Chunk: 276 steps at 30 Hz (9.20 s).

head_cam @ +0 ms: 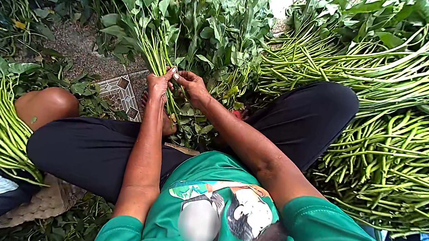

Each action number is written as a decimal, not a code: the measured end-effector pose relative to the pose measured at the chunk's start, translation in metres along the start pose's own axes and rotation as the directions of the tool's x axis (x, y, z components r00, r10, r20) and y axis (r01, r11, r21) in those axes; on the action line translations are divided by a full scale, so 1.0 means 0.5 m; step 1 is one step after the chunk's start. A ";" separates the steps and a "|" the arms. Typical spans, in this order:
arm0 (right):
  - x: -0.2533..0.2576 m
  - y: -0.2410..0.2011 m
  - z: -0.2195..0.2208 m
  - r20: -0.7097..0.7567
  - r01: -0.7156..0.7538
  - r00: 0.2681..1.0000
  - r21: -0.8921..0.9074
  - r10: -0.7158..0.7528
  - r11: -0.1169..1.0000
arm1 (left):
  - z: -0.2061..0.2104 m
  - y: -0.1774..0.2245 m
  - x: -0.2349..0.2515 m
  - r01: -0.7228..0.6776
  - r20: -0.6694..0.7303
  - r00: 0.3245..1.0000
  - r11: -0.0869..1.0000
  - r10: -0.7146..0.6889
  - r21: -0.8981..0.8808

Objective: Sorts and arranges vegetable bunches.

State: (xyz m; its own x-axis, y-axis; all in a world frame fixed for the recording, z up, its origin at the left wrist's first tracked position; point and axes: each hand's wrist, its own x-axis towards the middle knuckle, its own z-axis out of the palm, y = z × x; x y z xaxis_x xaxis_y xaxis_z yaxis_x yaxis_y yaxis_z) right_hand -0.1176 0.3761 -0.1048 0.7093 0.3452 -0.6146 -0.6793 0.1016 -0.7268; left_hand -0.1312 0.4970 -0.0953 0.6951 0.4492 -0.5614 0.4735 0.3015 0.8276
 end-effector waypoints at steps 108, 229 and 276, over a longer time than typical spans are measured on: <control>-0.115 0.023 -0.032 0.456 0.598 0.744 -0.781 -0.489 0.182 | -0.028 0.024 0.007 -0.040 -0.001 0.999 0.987 0.041 -0.156; -0.133 -0.016 -0.035 0.376 0.271 0.922 -0.454 -0.093 0.849 | -0.092 0.055 -0.023 -0.341 0.416 0.858 0.940 0.301 0.023; -0.055 -0.044 -0.257 -0.406 -0.377 0.914 -0.860 -0.012 0.344 | -0.074 0.153 -0.134 -0.326 0.316 0.843 0.880 0.436 -0.346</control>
State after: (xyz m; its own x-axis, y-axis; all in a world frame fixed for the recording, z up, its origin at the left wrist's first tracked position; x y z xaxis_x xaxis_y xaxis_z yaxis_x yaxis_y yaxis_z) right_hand -0.0980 0.2443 -0.1112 0.7328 -0.0643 -0.6774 -0.3394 -0.8974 -0.2820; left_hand -0.1612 0.5210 0.0057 0.9631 0.2444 -0.1128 0.0030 0.4095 0.9123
